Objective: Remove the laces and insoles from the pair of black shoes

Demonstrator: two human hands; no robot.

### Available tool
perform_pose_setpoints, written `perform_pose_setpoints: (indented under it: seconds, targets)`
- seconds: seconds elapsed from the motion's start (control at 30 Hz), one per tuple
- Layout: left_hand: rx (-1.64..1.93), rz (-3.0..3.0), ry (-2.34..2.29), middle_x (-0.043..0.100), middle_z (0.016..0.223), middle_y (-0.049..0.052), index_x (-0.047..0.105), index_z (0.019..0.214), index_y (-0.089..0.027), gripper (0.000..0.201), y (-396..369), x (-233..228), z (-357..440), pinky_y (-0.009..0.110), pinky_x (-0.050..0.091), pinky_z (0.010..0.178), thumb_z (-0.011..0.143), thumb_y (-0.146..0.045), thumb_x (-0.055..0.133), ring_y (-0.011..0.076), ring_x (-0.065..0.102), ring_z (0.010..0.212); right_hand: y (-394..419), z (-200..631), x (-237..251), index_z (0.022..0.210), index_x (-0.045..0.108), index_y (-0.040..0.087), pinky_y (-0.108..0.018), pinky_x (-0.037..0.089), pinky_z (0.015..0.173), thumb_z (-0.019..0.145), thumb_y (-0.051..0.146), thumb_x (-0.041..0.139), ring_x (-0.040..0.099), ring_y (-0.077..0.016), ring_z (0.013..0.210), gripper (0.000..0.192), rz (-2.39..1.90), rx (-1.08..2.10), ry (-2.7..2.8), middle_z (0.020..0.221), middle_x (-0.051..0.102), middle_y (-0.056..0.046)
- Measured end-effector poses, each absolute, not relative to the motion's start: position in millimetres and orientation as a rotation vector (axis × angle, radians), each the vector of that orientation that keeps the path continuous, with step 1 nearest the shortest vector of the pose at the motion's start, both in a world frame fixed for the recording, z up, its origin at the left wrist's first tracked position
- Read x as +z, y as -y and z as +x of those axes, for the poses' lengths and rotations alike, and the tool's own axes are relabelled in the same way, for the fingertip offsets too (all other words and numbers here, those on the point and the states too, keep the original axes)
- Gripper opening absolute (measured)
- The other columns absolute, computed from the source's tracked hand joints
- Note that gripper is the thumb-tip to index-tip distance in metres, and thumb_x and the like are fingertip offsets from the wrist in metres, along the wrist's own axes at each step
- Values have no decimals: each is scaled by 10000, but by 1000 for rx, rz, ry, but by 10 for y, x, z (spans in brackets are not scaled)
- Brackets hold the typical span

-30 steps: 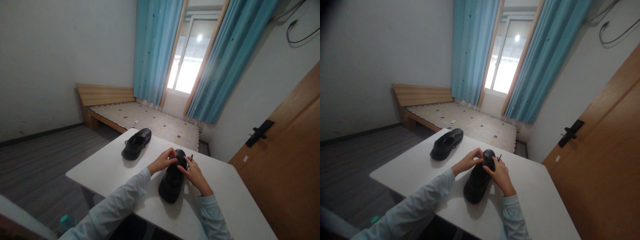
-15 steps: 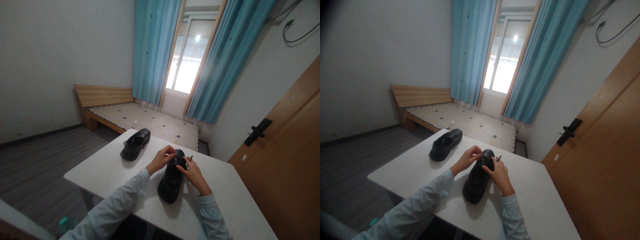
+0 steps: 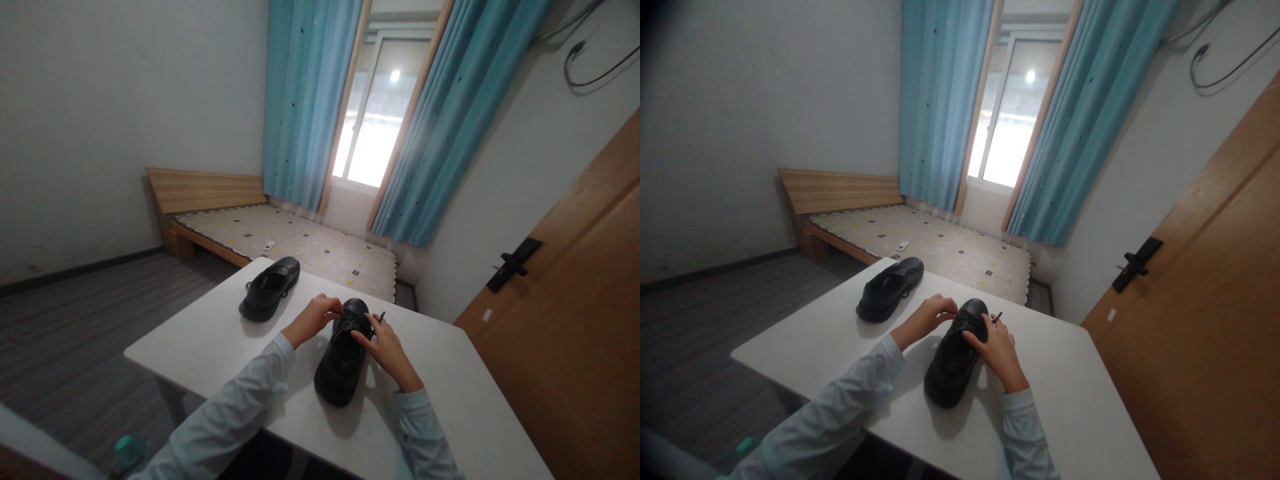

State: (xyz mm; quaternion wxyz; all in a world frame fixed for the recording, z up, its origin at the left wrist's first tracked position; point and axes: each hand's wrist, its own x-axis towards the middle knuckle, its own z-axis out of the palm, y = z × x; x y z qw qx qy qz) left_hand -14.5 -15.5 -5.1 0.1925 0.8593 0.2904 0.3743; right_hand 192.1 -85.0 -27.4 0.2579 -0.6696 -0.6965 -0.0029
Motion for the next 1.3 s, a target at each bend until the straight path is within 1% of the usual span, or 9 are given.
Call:
perform_pose_setpoints:
  seconds: [0.17,0.33,0.47,0.63,0.8,0.87,0.97,1.13,1.3]
  targets:
    - [1123,2228,-854,638,826,32,592,843,-181,44,107,-1,-288,280,468,752,803,-190,576,158,592,800,854,1935,-280,1245,504,161,-462,411,920,773,606,485,477,-332,1178,648,-1885,-1,1912,1255,529,-184]
    - [1186,1842,-753,576,833,23,542,893,-171,161,67,23,-354,293,509,746,807,-304,570,161,602,844,862,1944,-267,1248,498,162,-453,397,928,785,610,459,476,-319,1175,645,-1879,-14,1931,1264,522,-178]
    - [1154,1544,-574,476,852,-13,491,905,-170,204,130,68,-312,323,532,764,800,-322,578,127,620,788,874,1943,-255,1237,509,162,-456,390,923,788,615,449,480,-319,1161,640,-1850,-41,1938,1252,529,-180]
    - [1134,1436,-511,450,861,-21,481,913,-169,237,211,133,-263,291,549,700,794,-347,581,75,573,696,897,1929,-234,1211,530,200,-442,395,905,786,601,471,499,-309,1130,587,-1819,-86,1927,1213,553,-158]
    - [1190,1591,-583,480,790,-25,498,876,-154,223,195,138,-264,182,446,470,801,-355,563,45,478,530,907,1919,-194,1206,539,202,-455,402,867,796,603,451,527,-314,1057,580,-1877,-129,1925,1146,566,-157]
    - [1249,1679,-633,512,795,-13,520,857,-149,210,184,140,-276,167,394,459,798,-345,566,52,465,547,898,1926,-180,1183,556,223,-451,408,849,846,563,388,537,-297,1020,507,-1891,-128,1925,1117,567,-140]
    - [1299,1782,-665,565,855,14,552,852,-145,195,185,156,-296,174,401,527,797,-331,572,78,501,645,876,1952,-173,1127,587,242,-409,421,828,910,459,296,547,-252,957,423,-1851,-84,1918,1030,567,-108]
    - [1261,1820,-688,608,855,38,587,865,-137,250,221,196,-311,172,382,498,773,-369,599,86,508,630,850,1999,-175,1003,638,210,-388,430,808,867,335,444,522,-245,906,268,-1729,-133,1877,920,538,-91]
    - [1198,1827,-680,633,780,39,626,809,-128,274,265,228,-319,180,392,512,732,-390,644,94,518,624,876,1982,-115,869,671,211,-406,419,829,813,268,536,478,-251,925,157,-1617,-240,1822,953,497,-94]
